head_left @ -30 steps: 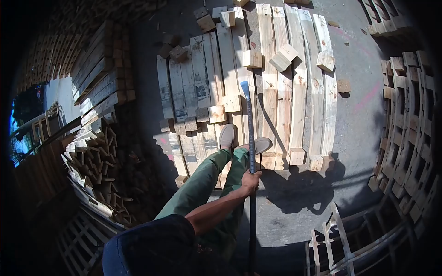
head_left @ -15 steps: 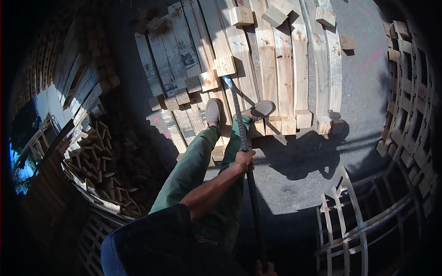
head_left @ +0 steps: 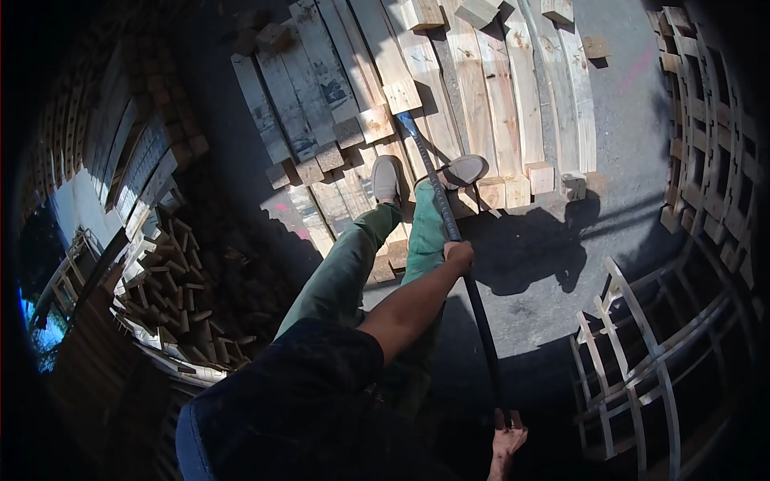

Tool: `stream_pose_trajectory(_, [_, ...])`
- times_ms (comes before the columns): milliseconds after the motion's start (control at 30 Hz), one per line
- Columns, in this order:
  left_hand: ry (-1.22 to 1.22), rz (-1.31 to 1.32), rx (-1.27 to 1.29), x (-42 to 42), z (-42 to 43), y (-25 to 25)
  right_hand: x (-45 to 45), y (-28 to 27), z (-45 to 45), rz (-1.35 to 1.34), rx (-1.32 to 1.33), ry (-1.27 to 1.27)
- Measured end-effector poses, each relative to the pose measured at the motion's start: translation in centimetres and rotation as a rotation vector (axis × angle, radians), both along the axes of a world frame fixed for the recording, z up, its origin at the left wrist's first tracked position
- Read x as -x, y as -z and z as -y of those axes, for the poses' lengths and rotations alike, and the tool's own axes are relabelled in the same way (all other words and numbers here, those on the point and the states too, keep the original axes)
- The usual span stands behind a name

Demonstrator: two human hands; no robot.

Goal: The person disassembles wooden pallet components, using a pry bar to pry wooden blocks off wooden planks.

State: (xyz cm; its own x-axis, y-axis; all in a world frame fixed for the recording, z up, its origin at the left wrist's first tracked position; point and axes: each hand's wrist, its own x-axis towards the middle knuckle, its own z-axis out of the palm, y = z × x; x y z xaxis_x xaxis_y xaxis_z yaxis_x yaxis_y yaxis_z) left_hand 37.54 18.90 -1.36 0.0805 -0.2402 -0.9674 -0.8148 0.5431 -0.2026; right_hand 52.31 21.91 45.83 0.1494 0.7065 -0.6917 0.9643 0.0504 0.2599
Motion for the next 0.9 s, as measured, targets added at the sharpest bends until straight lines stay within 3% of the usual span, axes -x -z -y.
stream_pose_trajectory(67, [0.024, 0.004, -0.100, -0.2, 0.3, 0.1, 0.1, -0.3, 0.6, 0.058, 0.026, -0.018])
stream_pose_trajectory(133, [-0.082, -0.019, 0.097, 3.5, -1.0, -4.4, -0.1, -0.3, 2.1, 0.050, 0.017, -0.009])
stream_pose_trajectory(367, [-0.014, -0.086, 0.048, 4.3, 0.9, -5.0, 1.2, -0.6, 5.1, 0.044, 0.016, -0.015])
stream_pose_trajectory(567, [-0.147, -0.055, -0.023, 4.4, 0.5, -5.7, 0.6, -0.1, 4.3, 0.072, 0.015, -0.060])
stream_pose_trajectory(667, [0.017, -0.112, 0.052, 4.1, -0.5, -5.8, -0.5, 0.2, 3.2, 0.018, -0.003, -0.078])
stream_pose_trajectory(900, [-0.015, -0.037, 0.219, 3.4, -3.8, -5.1, -0.1, 0.4, -2.2, 0.133, 0.119, 0.069])
